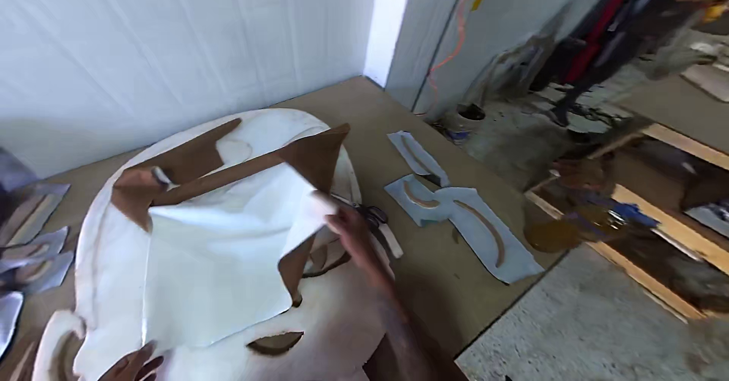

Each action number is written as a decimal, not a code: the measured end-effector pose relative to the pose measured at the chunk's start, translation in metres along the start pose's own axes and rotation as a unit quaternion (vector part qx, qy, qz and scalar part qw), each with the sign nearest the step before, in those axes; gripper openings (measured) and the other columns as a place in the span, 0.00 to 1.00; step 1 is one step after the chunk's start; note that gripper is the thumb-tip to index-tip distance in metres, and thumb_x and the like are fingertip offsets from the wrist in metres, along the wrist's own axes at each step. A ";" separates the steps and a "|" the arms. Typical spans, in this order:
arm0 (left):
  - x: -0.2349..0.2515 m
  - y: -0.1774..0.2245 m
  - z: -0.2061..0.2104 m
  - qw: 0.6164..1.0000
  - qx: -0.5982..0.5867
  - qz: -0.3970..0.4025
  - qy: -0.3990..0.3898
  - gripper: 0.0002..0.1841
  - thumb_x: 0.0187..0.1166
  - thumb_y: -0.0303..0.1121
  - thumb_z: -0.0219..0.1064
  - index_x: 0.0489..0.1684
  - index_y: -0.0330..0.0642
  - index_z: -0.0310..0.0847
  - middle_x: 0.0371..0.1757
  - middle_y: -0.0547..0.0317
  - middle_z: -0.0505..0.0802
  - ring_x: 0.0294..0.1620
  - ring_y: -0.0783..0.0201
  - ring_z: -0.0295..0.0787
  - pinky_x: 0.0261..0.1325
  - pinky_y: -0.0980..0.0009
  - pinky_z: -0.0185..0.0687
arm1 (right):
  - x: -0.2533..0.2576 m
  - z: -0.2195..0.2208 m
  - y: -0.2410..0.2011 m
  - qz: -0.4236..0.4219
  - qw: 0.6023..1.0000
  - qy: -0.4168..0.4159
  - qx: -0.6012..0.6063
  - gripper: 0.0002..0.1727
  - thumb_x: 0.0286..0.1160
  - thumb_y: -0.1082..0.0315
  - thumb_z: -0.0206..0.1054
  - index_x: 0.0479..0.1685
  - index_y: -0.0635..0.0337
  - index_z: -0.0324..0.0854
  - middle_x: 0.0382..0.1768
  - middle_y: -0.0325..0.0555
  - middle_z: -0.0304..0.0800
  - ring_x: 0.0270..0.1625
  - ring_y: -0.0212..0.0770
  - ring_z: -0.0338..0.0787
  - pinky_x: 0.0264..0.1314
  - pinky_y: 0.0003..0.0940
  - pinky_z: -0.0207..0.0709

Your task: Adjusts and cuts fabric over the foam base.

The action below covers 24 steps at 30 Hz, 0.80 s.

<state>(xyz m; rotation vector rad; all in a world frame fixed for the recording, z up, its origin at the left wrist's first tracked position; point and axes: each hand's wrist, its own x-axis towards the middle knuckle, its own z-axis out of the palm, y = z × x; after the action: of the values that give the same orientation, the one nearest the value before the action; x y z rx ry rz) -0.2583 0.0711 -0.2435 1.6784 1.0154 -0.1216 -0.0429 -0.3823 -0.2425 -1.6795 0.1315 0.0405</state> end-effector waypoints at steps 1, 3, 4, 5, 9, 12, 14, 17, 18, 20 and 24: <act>0.004 -0.005 -0.003 1.000 -0.008 -0.001 0.012 0.24 0.86 0.45 0.64 0.64 0.30 0.78 0.55 0.44 0.93 0.50 0.55 0.95 0.53 0.55 0.91 | -0.009 -0.026 0.006 -0.008 0.999 0.038 0.031 0.17 0.77 0.60 0.72 0.57 0.62 0.87 0.46 0.50 0.95 0.49 0.44 0.94 0.57 0.48 0.90; 0.009 -0.014 -0.010 0.999 -0.020 0.002 0.033 0.21 0.85 0.42 0.65 0.59 0.30 0.79 0.50 0.45 0.93 0.44 0.57 0.95 0.48 0.56 0.91 | -0.019 -0.071 0.023 -0.008 0.994 0.100 0.035 0.18 0.75 0.64 0.72 0.57 0.67 0.85 0.51 0.54 0.92 0.53 0.46 0.92 0.59 0.48 0.89; 0.011 -0.017 -0.011 0.999 -0.021 0.003 0.035 0.19 0.85 0.41 0.65 0.59 0.30 0.79 0.50 0.46 0.93 0.43 0.58 0.94 0.47 0.57 0.91 | -0.020 -0.089 0.035 0.000 0.993 0.121 0.009 0.20 0.72 0.62 0.74 0.58 0.66 0.86 0.57 0.54 0.90 0.60 0.46 0.90 0.63 0.47 0.86; 0.013 -0.019 -0.010 0.999 -0.022 0.004 0.032 0.19 0.86 0.40 0.65 0.60 0.30 0.78 0.50 0.46 0.92 0.43 0.58 0.93 0.47 0.58 0.90 | -0.017 -0.104 0.048 0.010 0.992 0.127 -0.022 0.22 0.70 0.61 0.76 0.59 0.65 0.86 0.68 0.55 0.86 0.69 0.47 0.86 0.70 0.46 0.83; 0.018 -0.016 0.001 0.999 0.016 0.011 0.043 0.19 0.85 0.41 0.66 0.58 0.32 0.80 0.49 0.48 0.93 0.42 0.60 0.94 0.45 0.59 0.91 | 0.018 -0.132 0.073 0.055 0.988 0.097 -0.104 0.19 0.70 0.58 0.79 0.53 0.62 0.88 0.55 0.54 0.91 0.57 0.48 0.90 0.61 0.51 0.85; 0.014 -0.018 0.006 0.998 0.022 0.024 0.048 0.18 0.86 0.38 0.66 0.59 0.29 0.81 0.49 0.43 0.93 0.43 0.55 0.94 0.46 0.54 0.91 | 0.042 -0.138 0.070 0.086 0.990 0.017 -0.115 0.15 0.75 0.60 0.75 0.50 0.62 0.87 0.41 0.52 0.91 0.43 0.46 0.89 0.50 0.51 0.84; 0.015 -0.020 0.001 0.997 0.013 0.029 0.066 0.16 0.85 0.37 0.68 0.57 0.32 0.85 0.47 0.44 0.95 0.44 0.53 0.94 0.47 0.52 0.91 | 0.047 -0.132 0.067 0.089 0.990 0.021 -0.108 0.13 0.74 0.63 0.75 0.50 0.63 0.88 0.41 0.53 0.91 0.43 0.47 0.89 0.50 0.52 0.85; 0.020 -0.023 -0.010 0.996 0.018 0.024 0.083 0.15 0.83 0.40 0.70 0.53 0.37 0.89 0.45 0.49 0.96 0.42 0.55 0.95 0.46 0.54 0.92 | 0.040 -0.135 0.063 0.086 0.994 0.041 -0.045 0.17 0.74 0.62 0.74 0.56 0.63 0.85 0.43 0.48 0.90 0.42 0.40 0.88 0.47 0.43 0.86; 0.021 -0.024 -0.013 0.996 0.023 0.019 0.083 0.15 0.82 0.41 0.71 0.52 0.38 0.89 0.45 0.50 0.96 0.42 0.56 0.95 0.45 0.54 0.92 | 0.032 -0.140 0.062 0.091 0.994 0.049 -0.022 0.19 0.75 0.61 0.73 0.58 0.63 0.83 0.45 0.47 0.89 0.43 0.39 0.89 0.48 0.42 0.88; 0.023 -0.024 -0.020 0.994 0.056 0.015 0.091 0.14 0.82 0.43 0.71 0.50 0.40 0.90 0.44 0.53 0.97 0.40 0.57 0.96 0.45 0.54 0.92 | 0.012 -0.154 0.052 0.102 0.992 0.076 -0.003 0.18 0.77 0.60 0.70 0.58 0.62 0.81 0.42 0.42 0.87 0.39 0.35 0.87 0.44 0.39 0.87; 0.025 -0.023 -0.032 0.982 0.160 0.014 0.103 0.16 0.77 0.49 0.73 0.46 0.46 0.93 0.39 0.58 0.97 0.39 0.58 0.96 0.52 0.48 0.91 | -0.044 -0.191 0.021 0.126 0.988 0.091 -0.022 0.15 0.82 0.62 0.61 0.60 0.59 0.76 0.40 0.36 0.86 0.36 0.31 0.88 0.36 0.31 0.85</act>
<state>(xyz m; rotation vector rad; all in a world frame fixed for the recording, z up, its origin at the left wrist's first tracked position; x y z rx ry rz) -0.2707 0.1113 -0.2620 2.0297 1.1731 -0.0993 -0.0985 -0.5713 -0.2369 -1.7000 0.4827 0.0798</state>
